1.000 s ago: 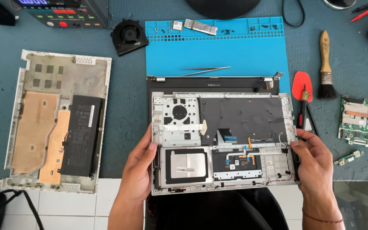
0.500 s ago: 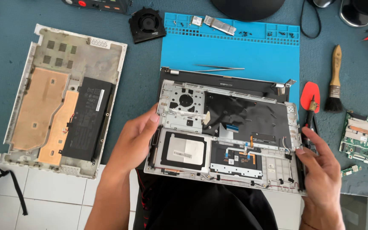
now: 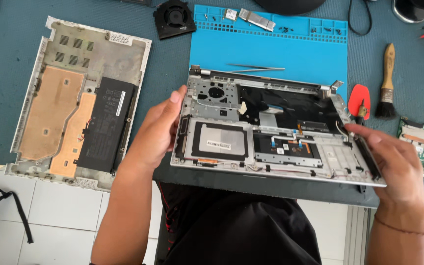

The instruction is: The person aligns and places a laptop motherboard into the laptop chassis. They then use tweezers to connect small ribbon cables and connectors on the motherboard.

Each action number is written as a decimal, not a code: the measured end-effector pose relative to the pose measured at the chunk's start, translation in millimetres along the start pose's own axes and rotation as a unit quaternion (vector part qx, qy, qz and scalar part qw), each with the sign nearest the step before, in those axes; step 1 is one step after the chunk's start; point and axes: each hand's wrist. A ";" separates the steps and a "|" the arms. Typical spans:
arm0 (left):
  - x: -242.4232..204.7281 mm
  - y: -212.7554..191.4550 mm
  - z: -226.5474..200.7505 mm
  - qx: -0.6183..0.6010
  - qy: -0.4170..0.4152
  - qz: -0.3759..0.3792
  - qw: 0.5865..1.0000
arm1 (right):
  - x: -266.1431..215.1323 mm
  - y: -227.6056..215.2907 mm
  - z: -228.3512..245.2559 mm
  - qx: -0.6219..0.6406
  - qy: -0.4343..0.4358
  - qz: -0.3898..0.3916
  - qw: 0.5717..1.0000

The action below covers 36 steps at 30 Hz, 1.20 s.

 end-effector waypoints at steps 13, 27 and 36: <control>13.3 -11.9 7.9 -0.157 -0.021 0.063 0.985 | 6.1 -2.4 13.6 0.035 -0.012 0.036 0.999; -0.9 -1.1 4.9 0.141 0.067 -0.007 0.988 | 5.0 5.9 -8.0 0.010 -0.001 0.007 1.000; -14.2 9.3 9.5 0.321 0.058 -0.032 0.945 | -6.1 31.5 -0.2 -0.152 -0.015 -0.023 0.988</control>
Point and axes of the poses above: each hand's wrist, its own x-axis towards the middle knuckle, its own y-axis out of the palm, z = x × y, and after that the axes turned 2 degrees about -x, right-handed
